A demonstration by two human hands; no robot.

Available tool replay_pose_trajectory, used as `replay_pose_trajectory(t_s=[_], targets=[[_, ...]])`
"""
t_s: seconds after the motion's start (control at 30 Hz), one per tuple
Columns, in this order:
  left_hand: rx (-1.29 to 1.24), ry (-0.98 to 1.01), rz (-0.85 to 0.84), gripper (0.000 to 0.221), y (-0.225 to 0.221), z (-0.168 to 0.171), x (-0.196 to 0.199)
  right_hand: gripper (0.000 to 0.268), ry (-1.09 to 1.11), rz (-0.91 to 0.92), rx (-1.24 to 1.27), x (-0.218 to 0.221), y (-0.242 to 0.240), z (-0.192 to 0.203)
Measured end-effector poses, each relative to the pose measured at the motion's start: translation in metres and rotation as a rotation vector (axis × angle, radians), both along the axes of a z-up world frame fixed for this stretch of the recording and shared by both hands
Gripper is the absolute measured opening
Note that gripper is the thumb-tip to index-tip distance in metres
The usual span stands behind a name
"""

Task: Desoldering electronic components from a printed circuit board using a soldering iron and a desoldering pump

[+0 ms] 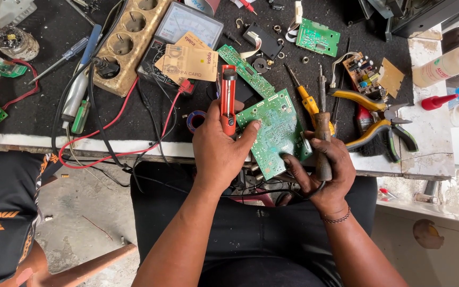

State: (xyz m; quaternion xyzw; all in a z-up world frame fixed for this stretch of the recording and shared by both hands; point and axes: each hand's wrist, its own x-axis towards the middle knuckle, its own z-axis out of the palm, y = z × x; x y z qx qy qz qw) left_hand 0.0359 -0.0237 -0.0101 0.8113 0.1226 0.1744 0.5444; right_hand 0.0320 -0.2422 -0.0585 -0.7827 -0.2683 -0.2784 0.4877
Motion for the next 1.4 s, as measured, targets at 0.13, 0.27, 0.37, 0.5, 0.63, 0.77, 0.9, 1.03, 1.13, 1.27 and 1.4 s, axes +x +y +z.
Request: replay_pose_trajectory(t_s=[0.13,0.27,0.37,0.5,0.63,0.77,0.9,1.03,1.13,1.27,1.4], targets=[[-0.029,-0.022,-0.027,0.033,0.002,-0.005,-0.003,0.053,0.009,-0.009,-0.010,0.000,-0.001,0.001],[-0.075,-0.053,-0.030,0.028,0.000,-0.016,-0.005,0.052,0.013,-0.011,-0.031,-0.002,0.001,0.002],[-0.098,-0.078,-0.028,0.024,0.001,-0.023,-0.005,0.049,0.010,-0.008,-0.034,-0.002,0.002,0.004],[-0.128,-0.110,-0.040,0.022,0.003,-0.018,-0.006,0.047,-0.001,-0.019,-0.051,-0.003,0.000,0.005],[-0.168,-0.133,-0.042,0.019,0.009,-0.021,-0.006,0.043,0.011,-0.026,-0.043,-0.007,0.002,0.013],[-0.230,-0.150,-0.073,0.019,0.010,-0.017,-0.011,0.045,0.005,-0.041,-0.044,-0.012,0.003,0.013],[-0.274,-0.192,-0.100,0.021,0.011,-0.016,-0.014,0.037,0.060,0.047,0.051,-0.026,0.001,0.019],[-0.281,-0.219,-0.094,0.022,0.006,-0.015,-0.018,0.034,0.109,0.099,0.114,-0.044,0.002,0.017],[-0.291,-0.233,-0.100,0.021,0.009,-0.011,-0.020,0.041,0.170,0.113,0.137,-0.059,0.008,0.027],[-0.286,-0.148,-0.163,0.018,0.010,-0.011,-0.023,0.060,0.390,0.007,0.049,-0.076,0.006,0.036],[-0.279,-0.147,-0.145,0.013,0.009,-0.011,-0.022,0.059,0.463,0.046,0.061,-0.081,0.010,0.043]])
